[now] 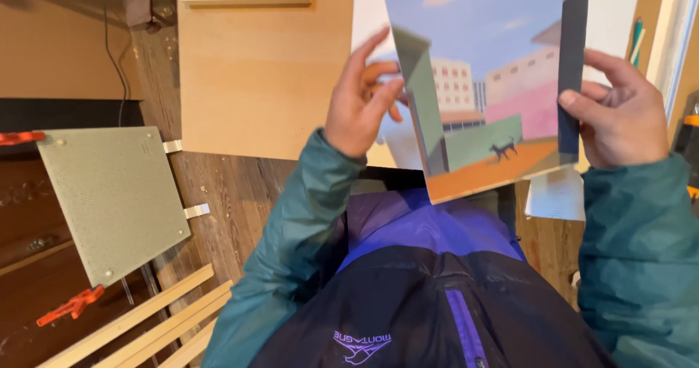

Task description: The person is measuring and cutting mat board to frame a piece of artwork.

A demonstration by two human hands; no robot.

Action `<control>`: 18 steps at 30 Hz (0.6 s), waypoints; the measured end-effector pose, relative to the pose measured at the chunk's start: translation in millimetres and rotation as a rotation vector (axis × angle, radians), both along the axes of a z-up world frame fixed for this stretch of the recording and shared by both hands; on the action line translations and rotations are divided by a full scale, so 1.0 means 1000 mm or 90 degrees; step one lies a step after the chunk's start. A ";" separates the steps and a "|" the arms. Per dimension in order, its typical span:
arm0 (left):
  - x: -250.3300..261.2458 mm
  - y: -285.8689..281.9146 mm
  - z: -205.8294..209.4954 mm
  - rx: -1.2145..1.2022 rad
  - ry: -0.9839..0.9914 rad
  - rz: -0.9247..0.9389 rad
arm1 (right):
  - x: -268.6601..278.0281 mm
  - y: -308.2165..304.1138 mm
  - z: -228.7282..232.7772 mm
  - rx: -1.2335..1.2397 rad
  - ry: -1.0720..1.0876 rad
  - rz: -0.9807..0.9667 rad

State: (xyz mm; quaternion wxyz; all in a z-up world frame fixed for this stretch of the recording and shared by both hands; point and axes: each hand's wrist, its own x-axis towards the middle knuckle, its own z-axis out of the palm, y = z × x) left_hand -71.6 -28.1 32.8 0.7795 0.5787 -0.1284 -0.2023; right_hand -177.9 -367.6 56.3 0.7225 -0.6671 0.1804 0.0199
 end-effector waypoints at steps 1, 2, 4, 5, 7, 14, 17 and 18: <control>0.011 0.000 0.006 -0.018 -0.010 0.019 | -0.002 0.000 0.001 -0.026 0.015 0.015; 0.019 0.003 0.015 -0.018 -0.012 0.027 | -0.004 0.001 0.004 -0.026 0.013 0.023; 0.036 0.009 0.035 -0.044 -0.026 -0.054 | -0.009 0.003 0.010 -0.078 0.052 0.034; 0.039 0.013 0.038 -0.044 -0.028 -0.053 | -0.010 0.003 0.011 -0.078 0.051 0.036; 0.045 0.018 0.042 -0.037 -0.015 -0.150 | -0.014 0.000 0.011 -0.088 0.072 0.035; 0.039 0.012 0.020 -0.018 0.042 -0.050 | -0.015 0.004 0.012 -0.073 0.048 0.030; 0.036 0.015 0.010 -0.002 0.057 -0.001 | -0.022 -0.002 0.011 -0.096 0.046 0.032; 0.036 0.018 0.006 -0.020 0.084 0.040 | -0.030 -0.010 0.005 -0.110 0.049 0.033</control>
